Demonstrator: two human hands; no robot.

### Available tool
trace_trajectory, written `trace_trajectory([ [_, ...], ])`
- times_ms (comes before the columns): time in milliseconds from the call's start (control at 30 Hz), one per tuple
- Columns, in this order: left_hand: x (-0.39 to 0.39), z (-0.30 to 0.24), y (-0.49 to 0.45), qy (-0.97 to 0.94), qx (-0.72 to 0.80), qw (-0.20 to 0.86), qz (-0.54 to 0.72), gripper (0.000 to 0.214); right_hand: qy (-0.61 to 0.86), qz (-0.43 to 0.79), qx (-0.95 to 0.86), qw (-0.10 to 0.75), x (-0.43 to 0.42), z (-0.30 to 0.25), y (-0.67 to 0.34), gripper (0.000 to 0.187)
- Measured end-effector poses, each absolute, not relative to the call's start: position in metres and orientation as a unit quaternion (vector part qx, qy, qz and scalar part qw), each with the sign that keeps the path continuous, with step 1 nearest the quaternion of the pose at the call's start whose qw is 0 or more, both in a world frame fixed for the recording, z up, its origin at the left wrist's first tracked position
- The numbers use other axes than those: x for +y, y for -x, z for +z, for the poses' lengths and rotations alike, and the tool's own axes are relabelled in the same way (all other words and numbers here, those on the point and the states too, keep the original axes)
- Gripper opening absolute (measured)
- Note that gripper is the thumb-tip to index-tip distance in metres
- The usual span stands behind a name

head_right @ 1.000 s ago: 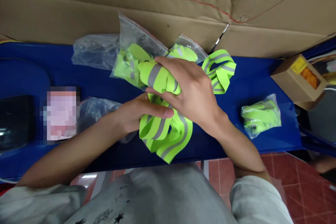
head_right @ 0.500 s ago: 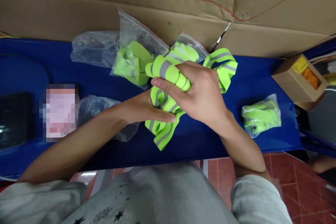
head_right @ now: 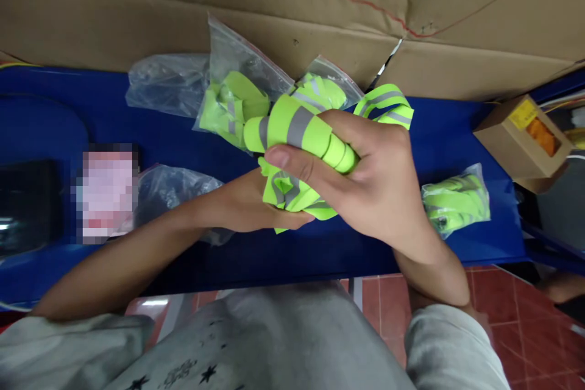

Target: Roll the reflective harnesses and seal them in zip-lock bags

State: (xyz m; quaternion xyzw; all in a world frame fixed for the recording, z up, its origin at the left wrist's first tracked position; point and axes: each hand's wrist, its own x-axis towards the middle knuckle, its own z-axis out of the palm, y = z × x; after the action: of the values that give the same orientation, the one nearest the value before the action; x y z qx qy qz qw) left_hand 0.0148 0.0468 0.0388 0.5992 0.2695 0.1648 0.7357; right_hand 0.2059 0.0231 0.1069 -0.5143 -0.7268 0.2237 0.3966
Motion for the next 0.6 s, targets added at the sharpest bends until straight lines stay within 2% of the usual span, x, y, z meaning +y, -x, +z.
trace_trajectory([
  [133, 0.05, 0.038, -0.01, -0.652, 0.199, 0.721, 0.126, 0.018, 0.476, 0.395, -0.701, 0.355, 0.04, 0.094, -0.208, 0.04],
  [200, 0.048, 0.04, -0.01, -0.669, 0.199, 0.704, 0.132, 0.015, 0.478, 0.417, -0.689, 0.349, 0.047, 0.088, -0.208, 0.037],
  [333, 0.047, 0.04, -0.012, -0.682, 0.272, 0.663, 0.148, 0.008, 0.509, 0.244, -0.733, 0.38, 0.052, 0.085, -0.207, 0.026],
  [433, 0.051, 0.039, -0.011, -0.68, 0.272, 0.662, 0.159, 0.012, 0.501, 0.155, -0.79, 0.319, 0.05, 0.086, -0.21, 0.026],
  [500, 0.054, 0.041, -0.008, -0.67, 0.267, 0.666, 0.191, 0.012, 0.467, 0.192, -0.822, 0.265, 0.048, 0.084, -0.212, 0.04],
  [600, 0.055, 0.047, -0.005, -0.664, 0.254, 0.67, 0.212, 0.008, 0.431, 0.256, -0.839, 0.213, 0.047, 0.075, -0.209, 0.078],
])
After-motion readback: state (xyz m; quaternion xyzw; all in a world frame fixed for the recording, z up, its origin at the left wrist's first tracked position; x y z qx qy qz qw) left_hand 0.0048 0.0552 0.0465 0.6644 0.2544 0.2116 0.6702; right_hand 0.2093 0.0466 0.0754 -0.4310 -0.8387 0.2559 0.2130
